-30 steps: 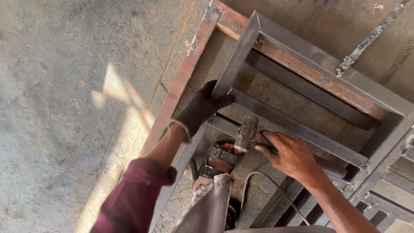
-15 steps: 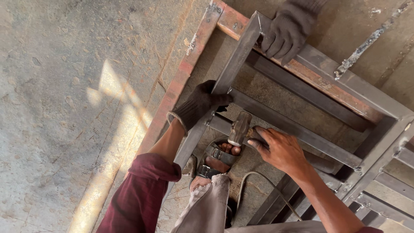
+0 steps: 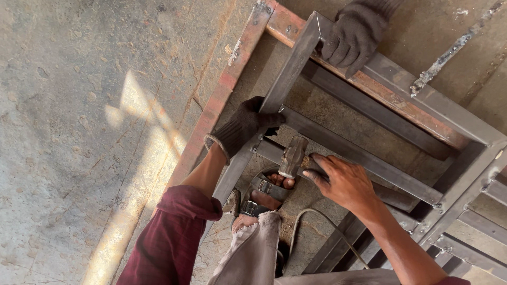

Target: The person positions metal bars inside a rectangular steel frame lying on the workshop floor, hammering each bar to seat it flush in the frame. They measure the assembly with a tape measure, reposition bars by hand, and weld the joints with a welding torch, producing sparks at the frame corners.

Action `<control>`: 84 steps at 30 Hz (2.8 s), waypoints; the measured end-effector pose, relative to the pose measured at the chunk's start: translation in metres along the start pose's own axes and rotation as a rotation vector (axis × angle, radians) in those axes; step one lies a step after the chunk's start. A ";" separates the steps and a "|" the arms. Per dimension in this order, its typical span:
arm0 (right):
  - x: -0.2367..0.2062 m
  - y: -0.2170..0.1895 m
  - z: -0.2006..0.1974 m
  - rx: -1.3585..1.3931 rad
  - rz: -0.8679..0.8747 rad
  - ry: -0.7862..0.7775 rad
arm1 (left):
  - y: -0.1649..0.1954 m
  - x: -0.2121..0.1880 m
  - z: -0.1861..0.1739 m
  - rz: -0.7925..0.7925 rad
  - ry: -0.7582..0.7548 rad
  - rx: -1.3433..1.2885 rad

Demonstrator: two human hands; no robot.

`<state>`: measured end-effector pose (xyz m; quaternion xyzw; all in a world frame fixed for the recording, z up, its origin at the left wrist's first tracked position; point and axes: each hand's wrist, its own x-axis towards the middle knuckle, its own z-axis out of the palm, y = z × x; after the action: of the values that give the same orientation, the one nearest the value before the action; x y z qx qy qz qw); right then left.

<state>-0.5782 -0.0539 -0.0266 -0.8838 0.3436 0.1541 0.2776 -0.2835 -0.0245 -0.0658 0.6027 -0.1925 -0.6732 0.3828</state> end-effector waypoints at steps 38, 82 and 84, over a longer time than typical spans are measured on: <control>0.003 0.004 -0.002 -0.037 -0.022 0.007 | -0.004 0.008 0.004 0.018 -0.032 -0.043; 0.011 0.006 0.004 -0.018 0.027 -0.014 | -0.001 0.011 -0.001 -0.005 -0.024 -0.077; 0.011 0.005 0.004 -0.004 0.054 -0.035 | -0.001 0.012 -0.001 0.008 -0.017 -0.046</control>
<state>-0.5742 -0.0598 -0.0368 -0.8719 0.3623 0.1777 0.2774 -0.2826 -0.0330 -0.0748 0.5871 -0.1826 -0.6810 0.3977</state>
